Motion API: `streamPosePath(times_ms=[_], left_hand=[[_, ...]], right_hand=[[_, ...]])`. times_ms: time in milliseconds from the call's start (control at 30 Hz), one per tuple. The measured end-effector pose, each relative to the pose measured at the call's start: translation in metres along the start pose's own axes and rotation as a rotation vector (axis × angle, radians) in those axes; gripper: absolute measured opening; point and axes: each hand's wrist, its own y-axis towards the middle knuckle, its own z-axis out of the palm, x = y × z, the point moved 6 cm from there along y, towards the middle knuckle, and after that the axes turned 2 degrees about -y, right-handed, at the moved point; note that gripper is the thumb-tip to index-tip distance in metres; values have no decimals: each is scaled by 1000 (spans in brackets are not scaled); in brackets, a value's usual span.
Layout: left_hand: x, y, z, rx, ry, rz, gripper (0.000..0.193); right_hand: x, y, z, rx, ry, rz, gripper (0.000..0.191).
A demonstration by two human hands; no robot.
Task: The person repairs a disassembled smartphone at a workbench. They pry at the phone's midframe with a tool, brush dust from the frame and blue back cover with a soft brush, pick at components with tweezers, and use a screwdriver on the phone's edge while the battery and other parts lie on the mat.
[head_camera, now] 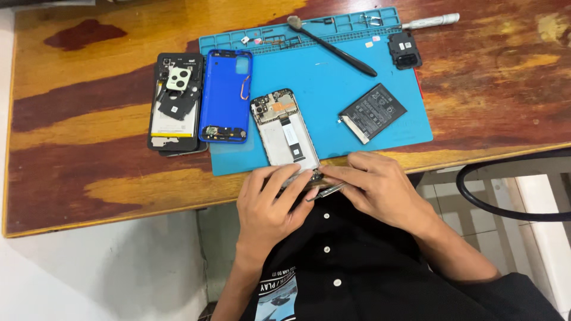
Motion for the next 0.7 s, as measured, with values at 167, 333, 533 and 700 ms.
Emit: streamPosePath(times_ms=[167, 333, 533, 700], left_hand=[[4, -3, -2, 11, -16, 3, 30], [5, -3, -3, 8, -14, 5, 27], [5, -3, -2, 18, -8, 9, 25], [4, -3, -2, 19, -11, 25, 26]], right_hand=[[-1, 0, 8, -50, -8, -20, 24], [-3, 3, 9, -15, 65, 17, 21], [3, 2, -31, -148, 259, -140, 22], [11, -18, -22, -334, 198, -335, 26]])
